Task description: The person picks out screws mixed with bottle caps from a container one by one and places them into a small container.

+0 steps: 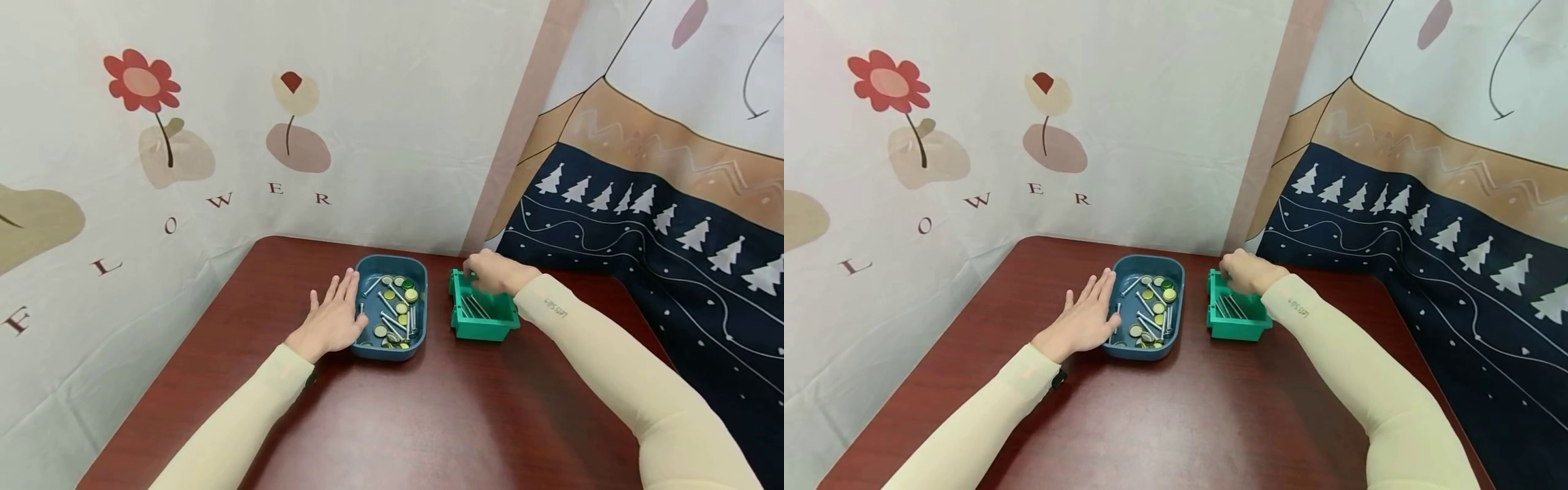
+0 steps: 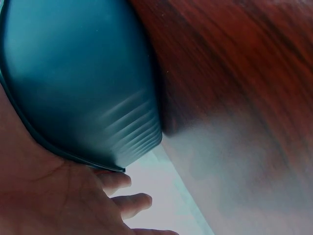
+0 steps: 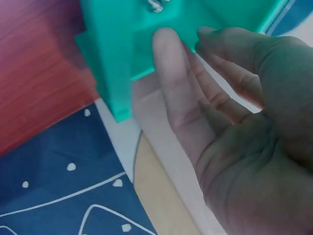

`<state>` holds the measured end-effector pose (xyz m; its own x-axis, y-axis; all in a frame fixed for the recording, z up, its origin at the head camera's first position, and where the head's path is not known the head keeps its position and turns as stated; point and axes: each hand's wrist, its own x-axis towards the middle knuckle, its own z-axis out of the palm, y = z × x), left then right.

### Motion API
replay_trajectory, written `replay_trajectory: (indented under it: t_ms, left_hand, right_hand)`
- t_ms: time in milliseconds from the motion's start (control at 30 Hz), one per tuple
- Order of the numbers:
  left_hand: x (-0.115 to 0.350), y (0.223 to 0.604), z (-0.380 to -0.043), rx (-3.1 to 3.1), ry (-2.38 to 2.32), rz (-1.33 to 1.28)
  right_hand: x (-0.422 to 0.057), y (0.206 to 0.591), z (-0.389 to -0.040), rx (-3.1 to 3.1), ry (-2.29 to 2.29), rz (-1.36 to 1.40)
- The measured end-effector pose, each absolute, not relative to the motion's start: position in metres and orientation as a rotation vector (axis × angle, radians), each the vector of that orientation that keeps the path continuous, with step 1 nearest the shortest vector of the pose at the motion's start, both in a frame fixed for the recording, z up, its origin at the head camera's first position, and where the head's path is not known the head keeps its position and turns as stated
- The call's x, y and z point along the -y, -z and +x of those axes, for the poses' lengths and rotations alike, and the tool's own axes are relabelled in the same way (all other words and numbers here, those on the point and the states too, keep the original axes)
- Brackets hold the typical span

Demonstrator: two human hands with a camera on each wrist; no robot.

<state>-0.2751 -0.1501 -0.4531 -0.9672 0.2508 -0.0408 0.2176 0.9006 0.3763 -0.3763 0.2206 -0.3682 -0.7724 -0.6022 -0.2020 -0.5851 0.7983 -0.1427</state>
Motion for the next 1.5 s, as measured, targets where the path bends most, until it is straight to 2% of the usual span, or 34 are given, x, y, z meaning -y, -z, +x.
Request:
replay_trajectory:
  t_ms: [433, 1500]
  left_hand:
    - [0.15, 0.454, -0.275, -2.979, -0.576, 0.367]
    - [0.149, 0.454, -0.276, -2.97, -0.598, 0.375]
  right_hand:
    - [-0.206, 0.356, -0.366, -2.963, 0.283, -0.967]
    - [-0.148, 0.389, -0.33, -2.983, 0.257, -1.013]
